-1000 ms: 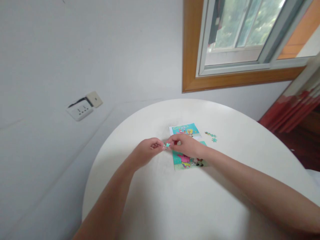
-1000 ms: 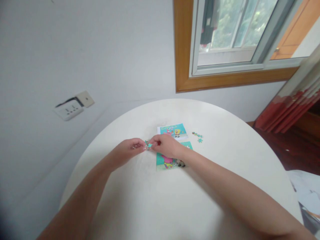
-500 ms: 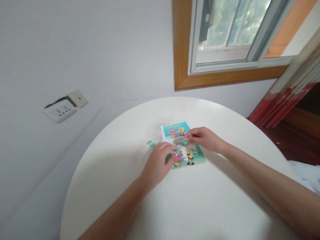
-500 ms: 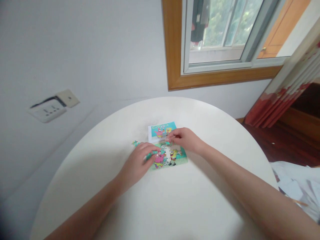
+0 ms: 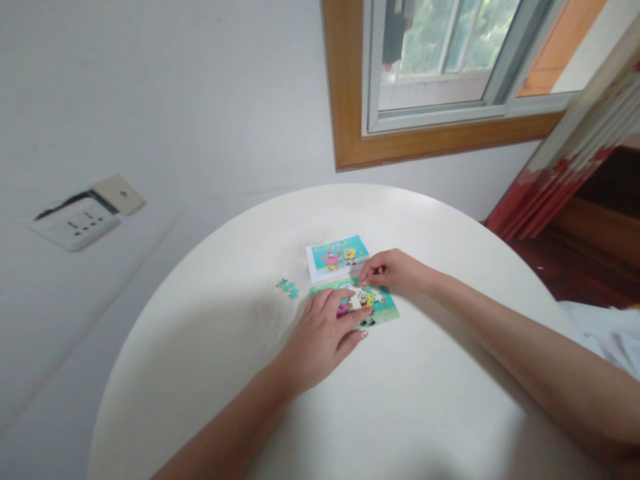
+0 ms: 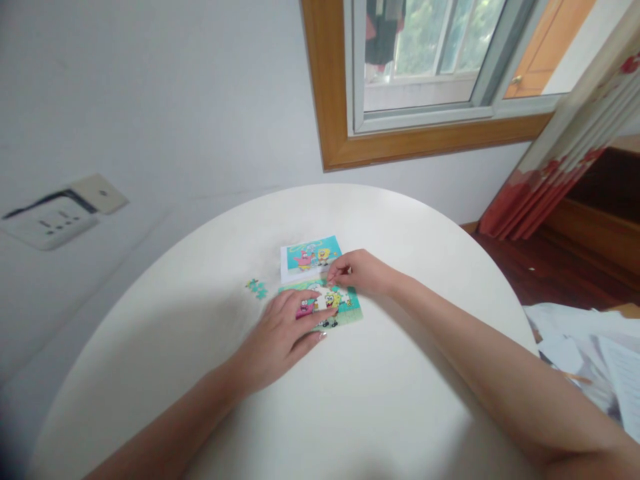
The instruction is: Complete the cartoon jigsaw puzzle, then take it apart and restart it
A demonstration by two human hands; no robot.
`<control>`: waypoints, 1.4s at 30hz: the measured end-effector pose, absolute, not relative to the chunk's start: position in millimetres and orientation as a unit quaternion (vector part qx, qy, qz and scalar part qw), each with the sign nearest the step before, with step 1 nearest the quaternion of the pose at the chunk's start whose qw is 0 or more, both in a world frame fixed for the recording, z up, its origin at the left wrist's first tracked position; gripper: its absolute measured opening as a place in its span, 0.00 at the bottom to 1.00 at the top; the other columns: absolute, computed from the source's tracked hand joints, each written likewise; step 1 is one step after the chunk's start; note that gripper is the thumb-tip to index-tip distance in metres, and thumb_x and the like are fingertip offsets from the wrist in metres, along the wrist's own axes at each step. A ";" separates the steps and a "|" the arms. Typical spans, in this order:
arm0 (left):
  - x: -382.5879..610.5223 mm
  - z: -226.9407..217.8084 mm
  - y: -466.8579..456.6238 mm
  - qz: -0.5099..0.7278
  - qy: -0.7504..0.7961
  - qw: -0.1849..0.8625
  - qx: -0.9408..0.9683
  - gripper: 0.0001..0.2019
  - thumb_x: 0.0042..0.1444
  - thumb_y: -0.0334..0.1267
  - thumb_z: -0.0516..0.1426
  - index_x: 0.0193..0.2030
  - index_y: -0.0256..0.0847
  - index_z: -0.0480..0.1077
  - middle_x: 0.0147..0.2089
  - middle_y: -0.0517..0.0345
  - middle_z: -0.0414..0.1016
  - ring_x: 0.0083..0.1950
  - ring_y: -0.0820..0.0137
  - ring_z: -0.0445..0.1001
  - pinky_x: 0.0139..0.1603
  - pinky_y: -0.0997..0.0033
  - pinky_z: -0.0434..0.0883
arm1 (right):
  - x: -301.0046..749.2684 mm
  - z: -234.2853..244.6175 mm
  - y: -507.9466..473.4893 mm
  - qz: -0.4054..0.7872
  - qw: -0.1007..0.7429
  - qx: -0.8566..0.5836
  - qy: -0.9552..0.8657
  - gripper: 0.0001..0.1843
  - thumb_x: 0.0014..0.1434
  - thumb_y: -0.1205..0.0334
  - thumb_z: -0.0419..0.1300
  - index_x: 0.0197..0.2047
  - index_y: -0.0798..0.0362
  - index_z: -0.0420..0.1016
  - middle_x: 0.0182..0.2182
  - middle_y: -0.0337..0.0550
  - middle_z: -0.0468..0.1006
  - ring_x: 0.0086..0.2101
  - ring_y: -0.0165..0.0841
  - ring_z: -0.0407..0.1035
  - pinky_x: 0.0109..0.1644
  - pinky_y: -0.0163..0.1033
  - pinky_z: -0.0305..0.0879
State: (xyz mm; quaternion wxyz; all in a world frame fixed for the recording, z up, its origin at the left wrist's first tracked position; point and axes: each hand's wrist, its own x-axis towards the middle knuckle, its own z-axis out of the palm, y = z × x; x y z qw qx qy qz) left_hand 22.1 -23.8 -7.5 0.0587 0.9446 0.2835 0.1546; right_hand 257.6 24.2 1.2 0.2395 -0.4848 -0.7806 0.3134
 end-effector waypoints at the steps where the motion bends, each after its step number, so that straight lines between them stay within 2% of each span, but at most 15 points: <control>1: 21.8 -7.3 -23.6 0.155 0.283 0.060 0.945 0.17 0.63 0.44 0.53 0.58 0.51 0.68 0.58 0.50 0.63 0.59 0.57 0.59 0.58 0.51 0.61 | 257.2 1.2 23.9 0.315 0.236 -0.483 -0.782 0.10 0.53 0.60 0.61 0.36 0.54 0.81 0.28 0.41 0.79 0.27 0.28 0.65 0.33 0.33 0.58; 5: 21.4 -7.5 -23.9 0.158 0.280 0.069 0.944 0.18 0.63 0.43 0.52 0.58 0.51 0.67 0.58 0.50 0.63 0.59 0.57 0.59 0.59 0.51 0.60 | 255.5 1.6 23.3 0.304 0.224 -0.478 -0.793 0.10 0.54 0.61 0.60 0.36 0.54 0.81 0.28 0.41 0.78 0.28 0.28 0.65 0.33 0.33 0.58; 12: 22.6 -7.4 -23.5 0.150 0.283 0.076 0.944 0.17 0.63 0.43 0.52 0.58 0.51 0.68 0.60 0.50 0.62 0.61 0.57 0.58 0.61 0.50 0.60 | 255.9 2.6 23.7 0.249 0.230 -0.456 -0.823 0.09 0.54 0.61 0.61 0.37 0.53 0.81 0.32 0.44 0.77 0.33 0.31 0.66 0.40 0.36 0.62; 21: 21.9 -10.9 -24.4 0.159 0.284 0.094 0.941 0.18 0.63 0.43 0.52 0.59 0.52 0.67 0.60 0.51 0.62 0.61 0.57 0.58 0.61 0.50 0.60 | 257.1 2.6 22.0 0.274 0.243 -0.461 -0.809 0.08 0.53 0.62 0.61 0.34 0.53 0.80 0.32 0.43 0.77 0.32 0.31 0.66 0.38 0.36 0.61; 24: 22.2 -10.9 -24.2 0.163 0.286 0.095 0.939 0.18 0.63 0.43 0.52 0.59 0.52 0.66 0.61 0.51 0.61 0.61 0.57 0.57 0.61 0.51 0.59 | 258.7 3.7 22.0 0.297 0.247 -0.474 -0.791 0.08 0.53 0.63 0.59 0.33 0.53 0.80 0.29 0.41 0.77 0.30 0.30 0.65 0.35 0.35 0.59; 28: 15.1 -4.8 -14.3 0.240 0.332 0.083 0.908 0.17 0.64 0.34 0.49 0.57 0.46 0.66 0.56 0.51 0.64 0.58 0.61 0.60 0.60 0.55 0.60 | 259.9 6.0 23.7 0.311 0.288 -0.506 -0.751 0.09 0.52 0.61 0.59 0.33 0.54 0.79 0.27 0.40 0.76 0.28 0.29 0.63 0.33 0.35 0.57; 32: -1.2 -1.4 5.6 0.329 0.419 0.054 0.845 0.14 0.62 0.30 0.46 0.49 0.39 0.69 0.48 0.50 0.68 0.52 0.62 0.64 0.57 0.56 0.61 | 257.1 4.1 24.5 0.299 0.325 -0.556 -0.704 0.09 0.52 0.61 0.59 0.33 0.55 0.78 0.26 0.40 0.76 0.26 0.28 0.62 0.32 0.35 0.56; 42: -10.2 -23.1 23.5 0.344 0.443 0.110 0.821 0.11 0.58 0.28 0.49 0.43 0.41 0.69 0.44 0.54 0.69 0.48 0.63 0.66 0.52 0.58 0.65 | 239.5 -6.0 17.0 0.287 0.334 -0.576 -0.689 0.10 0.53 0.59 0.59 0.32 0.54 0.78 0.26 0.40 0.77 0.26 0.29 0.64 0.31 0.34 0.58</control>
